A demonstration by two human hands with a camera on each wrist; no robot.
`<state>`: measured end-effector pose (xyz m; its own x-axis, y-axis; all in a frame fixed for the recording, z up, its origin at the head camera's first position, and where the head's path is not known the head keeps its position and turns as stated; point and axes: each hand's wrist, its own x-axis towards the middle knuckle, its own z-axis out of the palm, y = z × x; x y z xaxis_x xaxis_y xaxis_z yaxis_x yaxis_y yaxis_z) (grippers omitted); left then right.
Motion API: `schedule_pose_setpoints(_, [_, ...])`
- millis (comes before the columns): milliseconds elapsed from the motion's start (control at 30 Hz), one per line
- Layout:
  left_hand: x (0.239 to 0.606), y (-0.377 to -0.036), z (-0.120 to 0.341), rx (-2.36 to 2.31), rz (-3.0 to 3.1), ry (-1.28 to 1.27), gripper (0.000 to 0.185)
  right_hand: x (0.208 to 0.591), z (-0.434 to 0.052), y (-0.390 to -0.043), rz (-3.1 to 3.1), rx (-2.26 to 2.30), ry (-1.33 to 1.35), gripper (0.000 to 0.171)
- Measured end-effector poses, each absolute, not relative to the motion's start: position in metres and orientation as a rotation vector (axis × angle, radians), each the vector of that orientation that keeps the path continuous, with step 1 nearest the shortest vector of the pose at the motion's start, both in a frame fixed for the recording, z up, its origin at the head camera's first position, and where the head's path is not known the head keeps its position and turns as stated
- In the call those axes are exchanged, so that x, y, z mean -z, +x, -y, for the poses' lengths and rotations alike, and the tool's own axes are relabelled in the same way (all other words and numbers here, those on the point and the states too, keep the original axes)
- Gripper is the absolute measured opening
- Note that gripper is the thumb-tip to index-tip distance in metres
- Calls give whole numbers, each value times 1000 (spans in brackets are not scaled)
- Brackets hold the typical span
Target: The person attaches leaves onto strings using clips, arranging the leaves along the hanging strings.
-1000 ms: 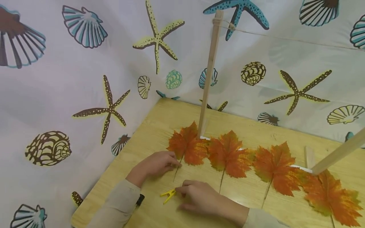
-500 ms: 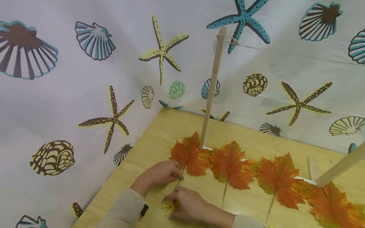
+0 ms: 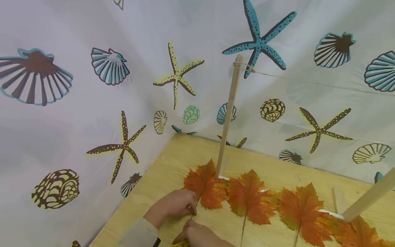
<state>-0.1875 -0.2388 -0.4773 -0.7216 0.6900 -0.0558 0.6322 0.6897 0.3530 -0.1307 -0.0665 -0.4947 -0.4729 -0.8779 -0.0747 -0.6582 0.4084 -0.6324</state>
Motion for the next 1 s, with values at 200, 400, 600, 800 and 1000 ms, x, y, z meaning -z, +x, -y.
schedule_pose_setpoints(200, [473, -190, 236, -367, -2761, 1124, 12, 492, 70, -128, -2287, 723, -1315, 31])
schedule_pose_setpoints(400, [472, -192, 230, -332, -2741, 1148, 13, 491, 71, -129, -2278, 691, -1380, 29])
schedule_pose_setpoints(600, [471, -191, 222, -332, -2715, 1151, 13, 491, 67, -126, -2292, 624, -1402, 29])
schedule_pose_setpoints(800, [468, -188, 219, -304, -2737, 1184, 14, 485, 58, -121, -2289, 605, -1389, 30])
schedule_pose_setpoints(1000, [464, -186, 222, -255, -2789, 1206, 10, 480, 44, -124, -2291, 701, -1345, 29])
